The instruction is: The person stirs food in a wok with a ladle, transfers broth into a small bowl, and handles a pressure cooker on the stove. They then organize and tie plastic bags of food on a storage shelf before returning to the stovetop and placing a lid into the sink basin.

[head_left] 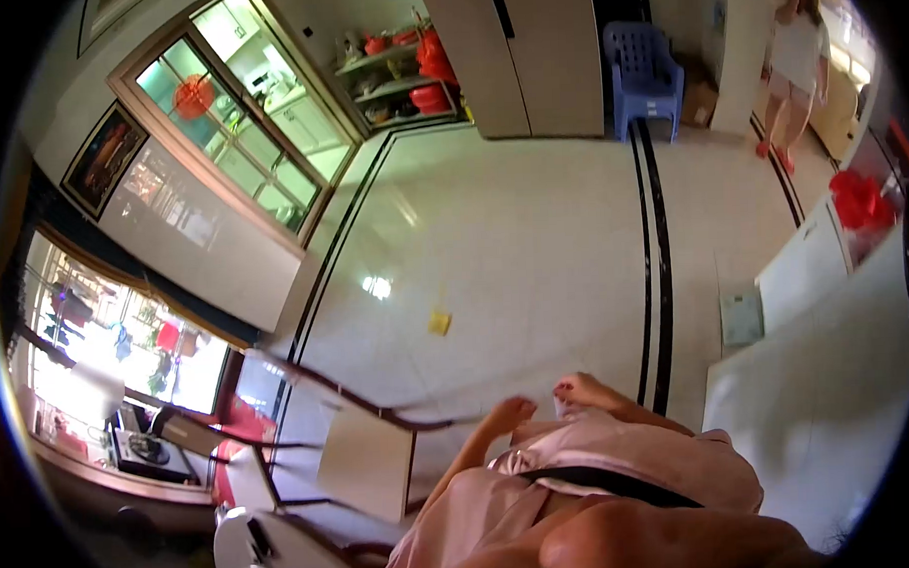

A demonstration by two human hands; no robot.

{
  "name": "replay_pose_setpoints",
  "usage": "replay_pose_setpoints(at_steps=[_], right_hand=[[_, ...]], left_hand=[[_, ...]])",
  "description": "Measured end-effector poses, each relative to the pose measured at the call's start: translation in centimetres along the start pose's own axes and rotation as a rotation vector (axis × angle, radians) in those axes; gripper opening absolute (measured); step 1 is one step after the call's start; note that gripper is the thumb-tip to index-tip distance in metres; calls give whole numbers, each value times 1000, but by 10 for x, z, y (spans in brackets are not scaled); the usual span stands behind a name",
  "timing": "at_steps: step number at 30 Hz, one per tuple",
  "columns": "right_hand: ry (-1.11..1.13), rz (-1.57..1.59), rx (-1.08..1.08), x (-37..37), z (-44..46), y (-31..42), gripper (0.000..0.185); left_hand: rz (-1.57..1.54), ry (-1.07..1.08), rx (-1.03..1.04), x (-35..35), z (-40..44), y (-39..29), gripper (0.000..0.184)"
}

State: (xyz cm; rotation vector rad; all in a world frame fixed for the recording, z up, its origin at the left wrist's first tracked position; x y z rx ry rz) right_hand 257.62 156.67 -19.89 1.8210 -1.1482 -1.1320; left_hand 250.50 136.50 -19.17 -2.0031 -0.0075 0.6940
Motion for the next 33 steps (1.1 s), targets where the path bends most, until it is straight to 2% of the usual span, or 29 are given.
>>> replay_pose_setpoints(at_steps=[1, 3, 5, 6, 7, 8, 11, 13, 14, 15, 16, 17, 18, 20, 21, 23, 24, 28, 30, 33], right_hand=[[19, 24, 64, -11, 22, 20, 25], [108, -37, 15, -30, 77, 50, 26], [204, -119, -31, -49, 130, 82, 27], [188, -185, -142, -56, 155, 102, 27], [175, -249, -259, -67, 180, 122, 28], [189, -264, -269, -74, 203, 137, 28], [216, -229, -237, -86, 294, 177, 29], [228, -141, -284, -88, 345, 195, 22], [228, -123, -295, -90, 370, 218, 22], [330, 129, -298, -101, 390, 244, 19], [437, 379, -288, -117, 402, 269, 17], [435, 359, -439, -136, 404, 313, 15], [422, 330, -590, -163, 403, 360, 14], [472, 126, -985, -214, 393, 441, 13], [581, 265, -1205, -238, 380, 483, 10], [798, 331, -1465, -257, 399, 511, 7], [912, 253, -1501, -259, 417, 509, 6], [957, 184, -1504, -301, 531, 511, 19], [957, 135, -1508, -325, 584, 528, 22], [980, 95, -1523, -363, 673, 570, 24]], left_hand=[[2, -78, -40, -17, -2, 21, 33], [-407, -128, -258, -44, -13, 71, 33], [-470, -263, -444, -88, -30, 83, 36], [-457, -295, -512, -103, -35, 103, 37], [-529, -426, -579, -115, -38, 119, 38], [-633, -495, -662, -136, -42, 113, 39], [-760, -627, -669, -194, -33, 157, 40], [-630, -633, -389, -240, -15, 194, 38], [-612, -636, -399, -277, -4, 218, 38], [-291, -603, -350, -319, 21, 237, 37], [-288, -615, -414, -351, 41, 241, 37], [-287, -626, -479, -385, 62, 241, 36], [-593, -683, -644, -430, 94, 217, 37], [-513, -690, -570, -511, 142, 183, 36], [-515, -685, -506, -544, 170, 178, 35], [-526, -627, -388, -604, 227, 171, 34], [-535, -577, -334, -628, 250, 167, 34], [-539, -500, -245, -698, 338, 167, 34], [-632, -414, -153, -728, 365, 168, 35], [-697, -310, -144, -787, 381, 136, 35]])
Point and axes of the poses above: each hand's wrist, its own z-axis towards the middle knuckle, its own x-axis out of the palm, y = z × x, the point moved 3 cm from there along z, towards the middle knuckle, and after that the axes turned 3 degrees about y, right-handed, at the moved point
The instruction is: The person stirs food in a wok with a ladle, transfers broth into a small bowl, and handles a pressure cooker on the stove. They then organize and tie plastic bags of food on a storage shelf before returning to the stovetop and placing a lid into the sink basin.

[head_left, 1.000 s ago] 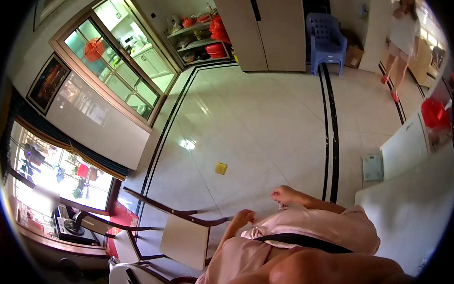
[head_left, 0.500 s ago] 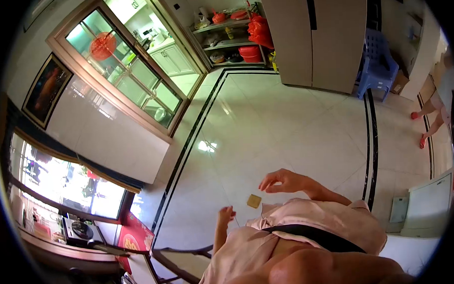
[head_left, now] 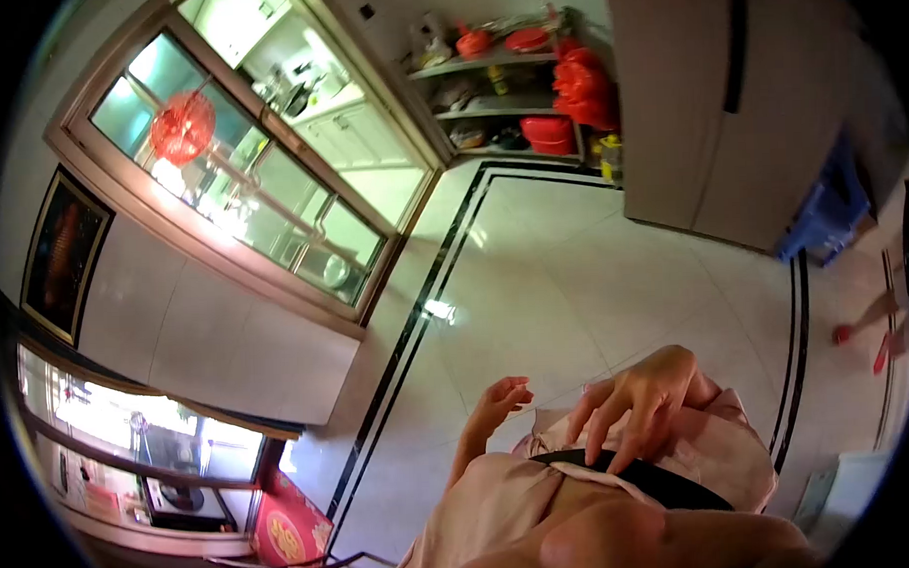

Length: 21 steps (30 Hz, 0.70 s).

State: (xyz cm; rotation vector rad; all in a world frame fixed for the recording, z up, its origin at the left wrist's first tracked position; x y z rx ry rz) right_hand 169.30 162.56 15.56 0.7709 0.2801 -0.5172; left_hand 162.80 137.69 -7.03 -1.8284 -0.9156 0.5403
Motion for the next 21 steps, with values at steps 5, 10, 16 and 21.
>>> replay_pose_setpoints(at_steps=[5, 10, 16, 21], right_hand=[[65, 80, -14, -124, 10, -75, 20], [-60, -49, 4, -221, 10, -189, 15], [-189, -41, 137, -352, 9, -286, 13], [-260, 72, 192, -446, -14, -358, 12]], left_hand=[[-7, -268, -3, -82, 46, -44, 34], [-117, -421, -15, -186, 99, -64, 36], [-7, -375, -47, -333, 211, -134, 37], [71, -161, 134, -411, 333, -242, 31]])
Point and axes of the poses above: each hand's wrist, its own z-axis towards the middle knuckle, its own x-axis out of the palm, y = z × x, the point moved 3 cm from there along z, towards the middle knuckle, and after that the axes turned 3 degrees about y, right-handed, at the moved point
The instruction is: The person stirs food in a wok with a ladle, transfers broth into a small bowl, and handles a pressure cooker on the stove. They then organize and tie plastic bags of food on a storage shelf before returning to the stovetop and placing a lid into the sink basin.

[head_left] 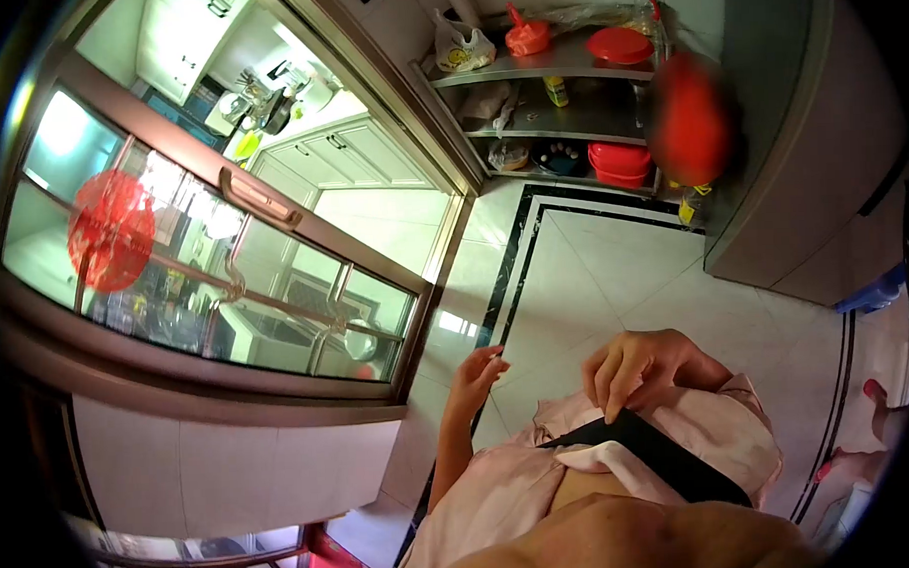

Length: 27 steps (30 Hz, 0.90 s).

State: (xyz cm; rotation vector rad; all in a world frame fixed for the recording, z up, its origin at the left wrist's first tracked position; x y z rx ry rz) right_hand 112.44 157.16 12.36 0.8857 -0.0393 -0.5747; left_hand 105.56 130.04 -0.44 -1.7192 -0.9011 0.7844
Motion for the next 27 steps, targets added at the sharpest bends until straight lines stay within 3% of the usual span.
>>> replay_pose_setpoints(at_steps=[6, 10, 14, 16, 18, 20, 22, 25, 27], right_hand=[[-82, -7, 24, -129, 12, -92, 10], [182, 254, 182, -241, 29, -154, 11], [-160, 39, 727, -375, 25, -253, 18], [-263, -597, 842, -452, 22, -306, 20], [-416, -846, 823, -527, 29, -336, 18], [-571, -919, 715, -599, 38, -358, 14], [-695, -1001, 761, -667, 49, -365, 13], [-876, -1158, 758, -769, 40, -400, 11], [-882, -1371, 874, -830, 26, -416, 17]], left_hand=[[-44, 138, -31, -45, 150, -19, 33], [52, 67, -159, -94, 228, -15, 32], [10, -56, -98, -153, 291, -47, 32], [38, -115, -53, -175, 323, -82, 32], [-3, -117, -62, -207, 365, -81, 34], [35, -97, -92, -232, 402, -107, 37], [77, -18, -104, -266, 453, -125, 36], [203, 26, 23, -321, 550, -149, 33], [321, 66, 141, -347, 633, -181, 33]])
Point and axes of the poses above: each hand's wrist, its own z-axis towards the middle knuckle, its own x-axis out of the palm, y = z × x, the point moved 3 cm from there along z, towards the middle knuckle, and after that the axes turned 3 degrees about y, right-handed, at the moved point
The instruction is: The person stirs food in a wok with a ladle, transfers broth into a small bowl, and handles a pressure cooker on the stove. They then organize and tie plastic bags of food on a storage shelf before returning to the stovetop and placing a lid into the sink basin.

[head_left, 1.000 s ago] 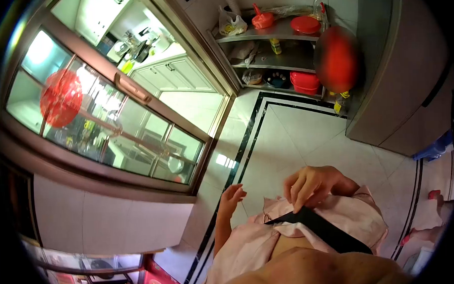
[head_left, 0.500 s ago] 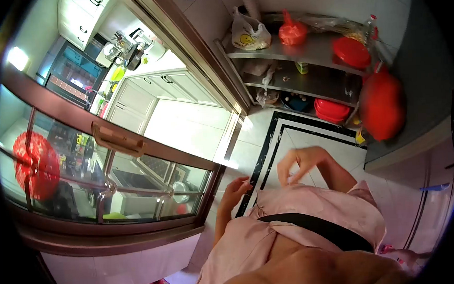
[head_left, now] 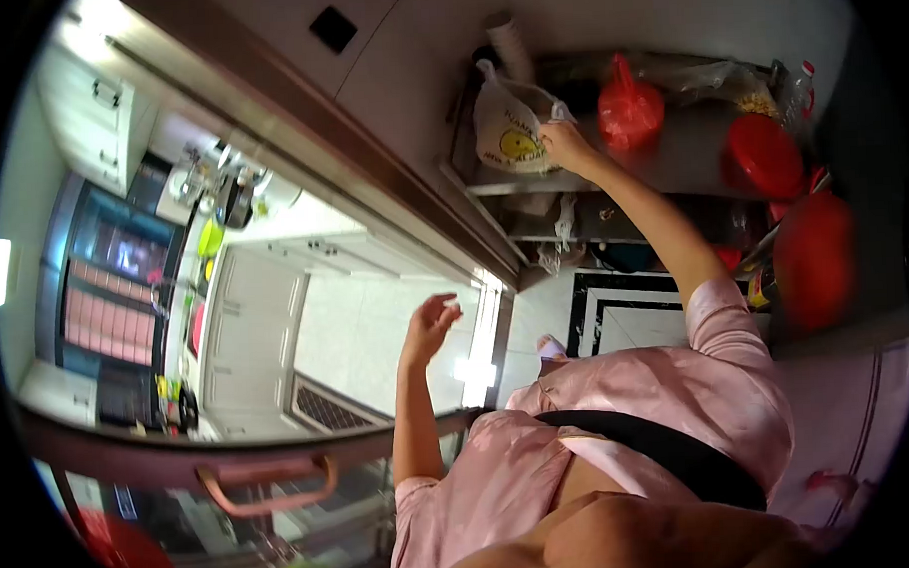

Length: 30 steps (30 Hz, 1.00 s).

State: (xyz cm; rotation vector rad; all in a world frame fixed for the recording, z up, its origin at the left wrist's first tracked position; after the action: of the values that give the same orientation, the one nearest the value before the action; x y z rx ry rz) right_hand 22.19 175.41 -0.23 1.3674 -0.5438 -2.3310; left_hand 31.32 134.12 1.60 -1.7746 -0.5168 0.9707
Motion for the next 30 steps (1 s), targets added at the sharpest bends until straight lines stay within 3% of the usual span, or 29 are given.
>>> replay_pose_setpoints(at_steps=[3, 4, 7, 8, 9, 11, 12, 13, 15, 16, 17, 19, 20, 23, 27, 29, 30], right_hand=[[-12, -294, 63, -4, 27, -13, 24], [299, -403, 172, -17, 33, -3, 33], [326, -551, 255, -4, 32, -24, 36], [152, -605, 163, 1, 22, -30, 32], [162, -599, 185, 2, 19, -31, 32], [302, -565, 149, -18, 26, -27, 25], [176, -392, 111, -29, 26, -26, 16], [192, -396, 111, -34, 32, -31, 16], [0, -14, 12, -54, 52, -35, 14], [-56, 162, 92, -66, 58, -33, 7], [-50, 163, 86, -73, 68, -39, 7], [-142, 656, 151, -78, 74, -50, 4], [-160, 706, 127, -81, 78, -53, 3], [-53, 851, 242, -91, 76, -52, 6], [-48, 982, 190, -105, 90, -53, 9], [0, 921, 176, -105, 108, -44, 7], [-23, 694, -17, -105, 117, -33, 8]], left_hand=[[182, -10, 234, -22, 126, -25, 38], [248, -25, 285, -20, 167, -41, 42], [432, -88, 359, -2, 259, -79, 63], [402, -119, 434, 9, 286, -87, 75], [365, -156, 509, 19, 309, -91, 89], [384, -157, 561, 39, 336, -112, 99], [401, -177, 614, 49, 352, -121, 109], [389, -177, 602, 55, 368, -122, 109], [415, -154, 680, 62, 394, -129, 117], [512, -205, 703, 63, 400, -132, 100], [510, -213, 698, 62, 412, -137, 100], [116, 43, 565, 54, 429, -132, 77], [-17, 113, 506, 50, 432, -128, 70], [-527, 73, 368, 33, 409, -129, 30], [-585, -81, 352, 29, 389, -141, 22], [-537, 15, 406, 29, 384, -166, 21], [-535, 13, 413, 27, 394, -157, 21]])
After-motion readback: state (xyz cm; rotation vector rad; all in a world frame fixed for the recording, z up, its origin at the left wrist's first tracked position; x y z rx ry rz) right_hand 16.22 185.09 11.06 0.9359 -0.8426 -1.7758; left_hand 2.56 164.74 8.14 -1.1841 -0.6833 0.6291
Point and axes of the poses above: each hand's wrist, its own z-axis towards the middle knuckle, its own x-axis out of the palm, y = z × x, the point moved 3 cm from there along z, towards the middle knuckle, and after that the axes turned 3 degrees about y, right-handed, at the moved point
